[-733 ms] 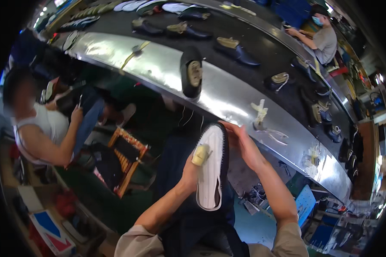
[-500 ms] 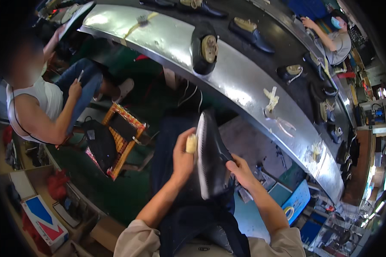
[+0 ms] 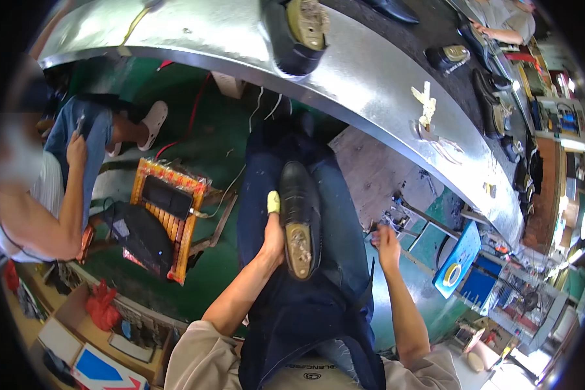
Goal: Lasting shoes on a production line using lasting pliers and a hammer.
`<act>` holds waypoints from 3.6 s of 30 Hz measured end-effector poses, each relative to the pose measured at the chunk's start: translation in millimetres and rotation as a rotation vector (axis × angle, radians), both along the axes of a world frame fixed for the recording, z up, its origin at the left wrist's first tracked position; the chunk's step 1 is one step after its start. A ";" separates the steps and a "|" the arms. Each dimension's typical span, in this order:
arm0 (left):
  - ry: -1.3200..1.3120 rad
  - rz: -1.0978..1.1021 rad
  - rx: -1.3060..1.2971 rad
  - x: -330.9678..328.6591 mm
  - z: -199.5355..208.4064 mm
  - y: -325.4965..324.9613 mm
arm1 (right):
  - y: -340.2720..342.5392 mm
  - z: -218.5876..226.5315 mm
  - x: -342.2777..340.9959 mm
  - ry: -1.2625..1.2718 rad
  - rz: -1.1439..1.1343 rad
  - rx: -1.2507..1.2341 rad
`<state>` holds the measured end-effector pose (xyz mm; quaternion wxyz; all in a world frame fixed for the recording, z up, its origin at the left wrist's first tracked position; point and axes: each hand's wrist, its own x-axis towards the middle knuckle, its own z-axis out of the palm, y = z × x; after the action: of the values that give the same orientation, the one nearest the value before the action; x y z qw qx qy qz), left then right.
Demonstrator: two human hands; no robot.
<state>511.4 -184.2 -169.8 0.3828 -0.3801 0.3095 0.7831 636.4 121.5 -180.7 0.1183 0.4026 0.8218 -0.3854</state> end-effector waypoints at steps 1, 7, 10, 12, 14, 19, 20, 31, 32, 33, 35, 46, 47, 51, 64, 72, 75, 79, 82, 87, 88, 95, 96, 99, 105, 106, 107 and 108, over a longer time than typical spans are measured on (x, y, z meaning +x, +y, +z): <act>-0.011 -0.011 0.014 0.9 3.7 -9.5 | 16.5 -31.1 38.9 -0.236 0.315 0.227; 0.004 -0.145 -0.057 5.0 2.8 -17.2 | 13.5 -137.2 182.1 -0.248 0.456 -0.439; 0.022 -0.143 -0.076 4.4 -7.3 -19.4 | -27.3 -146.5 184.4 -0.194 0.450 -0.426; 0.005 -0.136 -0.017 8.7 -15.6 -28.0 | -37.0 -144.3 200.8 -0.161 0.439 -0.407; 0.074 -0.096 -0.013 12.8 -6.5 -14.3 | -31.5 -148.9 195.2 -0.134 0.387 -0.348; 0.196 0.105 -0.144 35.7 33.5 -25.4 | -58.3 -154.5 143.3 -0.076 0.286 -0.293; 0.257 0.103 -0.171 41.4 39.3 -25.5 | -60.8 -157.0 135.5 -0.061 0.262 -0.279; 0.134 -0.236 -0.184 40.3 45.4 -28.9 | -82.5 -144.1 174.4 -0.124 0.014 -0.232; 0.104 -0.250 -0.193 35.5 39.3 -29.6 | -90.7 -133.7 180.8 -0.150 -0.006 -0.234; 0.083 -0.315 -0.158 30.5 34.5 -30.5 | -95.5 -127.8 176.2 -0.179 -0.024 -0.233; 0.019 -0.394 -0.102 28.2 26.4 -27.7 | -102.6 -122.4 191.4 -0.275 -0.212 -0.232; 0.119 -0.240 0.061 43.9 -8.9 -57.1 | -38.2 -79.1 33.1 -0.206 0.154 -0.119; 0.141 -0.214 0.067 46.1 -18.9 -50.5 | -32.1 -89.4 40.5 -0.186 0.173 -0.099; 0.250 -0.074 0.045 55.1 -39.6 -31.6 | -2.0 -144.2 79.7 0.036 0.200 -0.315; 0.144 0.267 -0.112 64.8 -9.0 -32.0 | 13.1 -103.4 10.7 0.189 -0.041 -0.076; 0.216 0.178 -0.053 24.5 26.4 6.6 | 79.5 134.1 -167.3 0.810 0.493 0.598; 0.293 0.185 -0.020 8.5 56.4 27.8 | 109.9 137.5 -197.2 0.767 0.720 0.882; 0.317 0.188 -0.085 4.0 63.7 35.3 | 116.5 134.0 -202.4 0.581 0.866 0.990; 0.273 0.229 -0.117 7.0 51.5 33.0 | 102.9 128.7 -184.9 0.530 0.590 0.544; 0.179 0.125 -0.153 0.5 63.2 27.6 | 23.3 116.9 -124.3 0.221 0.573 -0.445; 0.204 0.150 -0.148 -3.5 66.8 29.9 | 2.8 108.2 -112.2 0.169 0.467 -0.515; 1.056 0.206 -0.623 -22.6 50.4 16.3 | -57.1 89.1 -98.5 0.182 0.308 -0.604; 0.584 0.325 -0.361 -40.1 80.4 42.1 | -60.0 80.9 -102.3 0.181 0.244 -0.668; 0.878 -0.132 -0.767 -35.0 10.7 38.4 | -77.1 59.9 -116.2 0.322 0.398 -0.475; 1.026 -0.329 -0.833 -30.7 46.2 18.4 | -92.1 73.5 -141.3 0.446 0.471 -0.279; 1.061 -0.432 -0.849 -34.3 50.4 15.9 | -91.7 68.1 -146.0 0.605 0.530 -0.131; 1.059 -0.435 -0.848 -34.5 48.7 15.5 | -88.8 67.8 -144.7 0.603 0.528 -0.132; 1.117 -0.376 -0.805 -33.2 45.9 15.5 | -85.3 70.6 -140.6 0.485 0.416 -0.245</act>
<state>478.2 -168.7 -123.9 0.1254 0.0257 0.7848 0.6064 495.7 36.2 -110.1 0.0429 0.1054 0.8380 -0.5336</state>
